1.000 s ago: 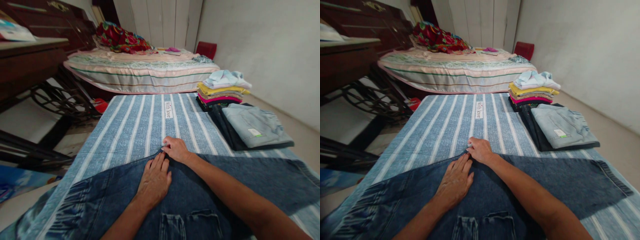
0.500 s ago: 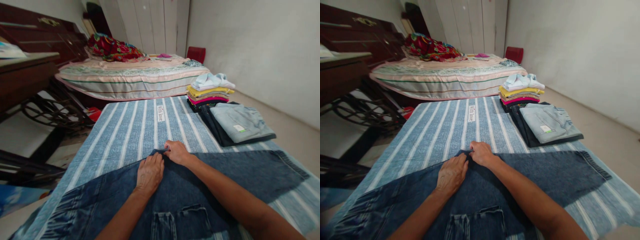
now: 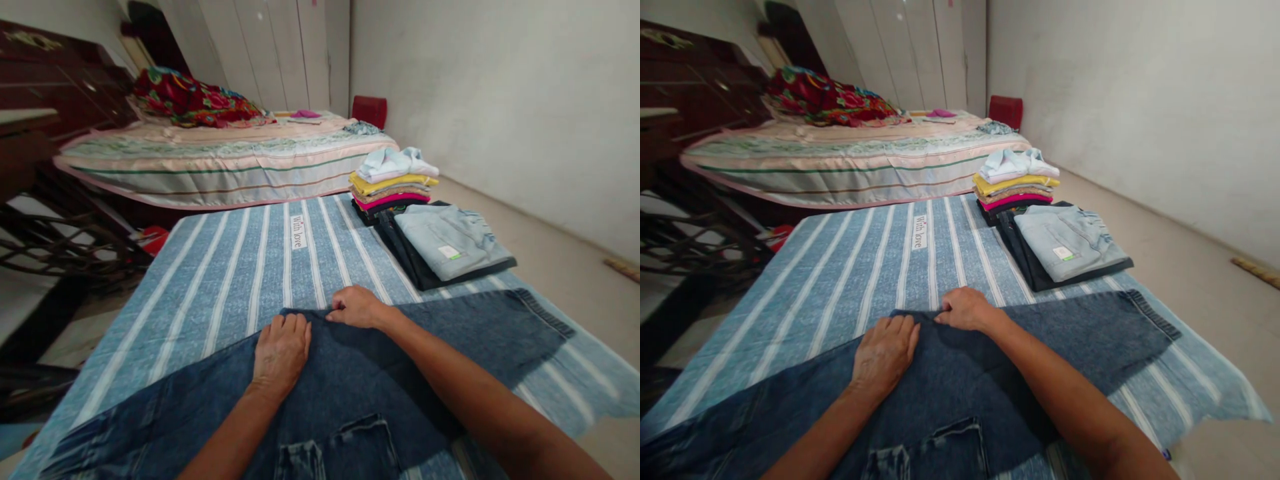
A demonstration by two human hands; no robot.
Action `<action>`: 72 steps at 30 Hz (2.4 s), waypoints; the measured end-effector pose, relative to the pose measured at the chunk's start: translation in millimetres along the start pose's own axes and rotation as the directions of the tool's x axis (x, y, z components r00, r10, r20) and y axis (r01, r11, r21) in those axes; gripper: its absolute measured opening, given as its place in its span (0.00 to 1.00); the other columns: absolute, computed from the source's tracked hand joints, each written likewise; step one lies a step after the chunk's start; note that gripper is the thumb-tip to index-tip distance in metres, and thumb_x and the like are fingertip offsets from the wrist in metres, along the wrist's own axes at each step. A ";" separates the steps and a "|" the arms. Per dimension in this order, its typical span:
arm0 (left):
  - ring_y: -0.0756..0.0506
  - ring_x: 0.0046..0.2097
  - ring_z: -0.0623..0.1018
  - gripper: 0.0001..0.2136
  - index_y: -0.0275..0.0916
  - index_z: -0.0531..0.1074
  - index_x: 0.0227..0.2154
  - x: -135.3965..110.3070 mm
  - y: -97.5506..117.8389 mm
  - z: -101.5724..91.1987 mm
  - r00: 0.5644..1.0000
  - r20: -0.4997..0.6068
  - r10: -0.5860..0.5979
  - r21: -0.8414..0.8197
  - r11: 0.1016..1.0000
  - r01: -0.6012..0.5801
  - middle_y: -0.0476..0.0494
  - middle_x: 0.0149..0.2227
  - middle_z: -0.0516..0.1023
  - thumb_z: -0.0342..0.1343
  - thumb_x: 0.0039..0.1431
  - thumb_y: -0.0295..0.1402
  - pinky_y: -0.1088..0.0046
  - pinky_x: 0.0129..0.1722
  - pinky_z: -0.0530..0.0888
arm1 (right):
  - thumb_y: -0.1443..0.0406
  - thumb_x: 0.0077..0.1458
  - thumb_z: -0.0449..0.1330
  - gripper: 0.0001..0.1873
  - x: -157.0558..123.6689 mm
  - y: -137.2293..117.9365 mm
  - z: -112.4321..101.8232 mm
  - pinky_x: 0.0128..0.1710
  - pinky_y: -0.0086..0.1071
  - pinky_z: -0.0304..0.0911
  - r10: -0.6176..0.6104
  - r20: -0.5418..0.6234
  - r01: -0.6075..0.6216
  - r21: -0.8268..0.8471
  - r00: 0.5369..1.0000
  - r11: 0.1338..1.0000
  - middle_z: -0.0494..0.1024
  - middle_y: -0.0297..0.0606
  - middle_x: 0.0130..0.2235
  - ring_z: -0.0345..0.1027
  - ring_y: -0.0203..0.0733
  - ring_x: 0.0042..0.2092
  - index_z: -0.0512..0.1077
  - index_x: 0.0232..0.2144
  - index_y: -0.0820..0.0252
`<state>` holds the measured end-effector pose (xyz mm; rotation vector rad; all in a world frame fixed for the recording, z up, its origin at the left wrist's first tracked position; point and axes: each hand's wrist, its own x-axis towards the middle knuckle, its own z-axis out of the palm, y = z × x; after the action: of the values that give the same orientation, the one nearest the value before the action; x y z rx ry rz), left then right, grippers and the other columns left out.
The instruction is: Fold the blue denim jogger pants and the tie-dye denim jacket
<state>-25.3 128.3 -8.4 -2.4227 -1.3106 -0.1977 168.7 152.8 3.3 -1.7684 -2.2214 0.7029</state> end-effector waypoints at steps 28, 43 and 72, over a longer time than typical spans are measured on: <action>0.38 0.37 0.72 0.22 0.35 0.71 0.28 31.6 19.1 -1.6 0.993 0.116 0.013 -0.033 0.999 -0.009 0.38 0.30 0.71 0.39 0.64 0.44 0.64 0.38 0.68 | 0.50 0.48 0.60 0.16 -21.6 38.1 -35.7 0.25 0.27 0.54 0.068 0.126 -0.054 -0.107 0.990 0.993 0.77 0.35 0.28 0.70 0.39 0.32 0.76 0.25 0.56; 0.37 0.39 0.71 0.22 0.34 0.70 0.29 35.2 29.2 9.0 0.997 0.056 -0.057 0.017 0.998 0.056 0.38 0.31 0.70 0.39 0.64 0.46 0.64 0.35 0.66 | 0.50 0.46 0.61 0.20 -49.8 97.7 -56.4 0.23 0.27 0.50 0.094 0.274 -0.090 -0.026 0.957 0.996 0.70 0.31 0.20 0.62 0.33 0.25 0.75 0.22 0.62; 0.36 0.40 0.73 0.17 0.34 0.70 0.31 54.3 23.6 -6.1 0.971 0.239 -0.005 0.038 0.999 -0.004 0.37 0.33 0.71 0.39 0.64 0.40 0.62 0.34 0.69 | 0.35 0.47 0.48 0.36 -97.0 123.3 -84.1 0.27 0.29 0.54 0.310 0.138 -0.245 -0.355 0.941 0.902 0.78 0.41 0.30 0.71 0.44 0.33 0.78 0.30 0.58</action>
<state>24.8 156.5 7.2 -2.4735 -1.4007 0.1230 336.7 99.3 27.4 -2.3108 -2.3477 0.5974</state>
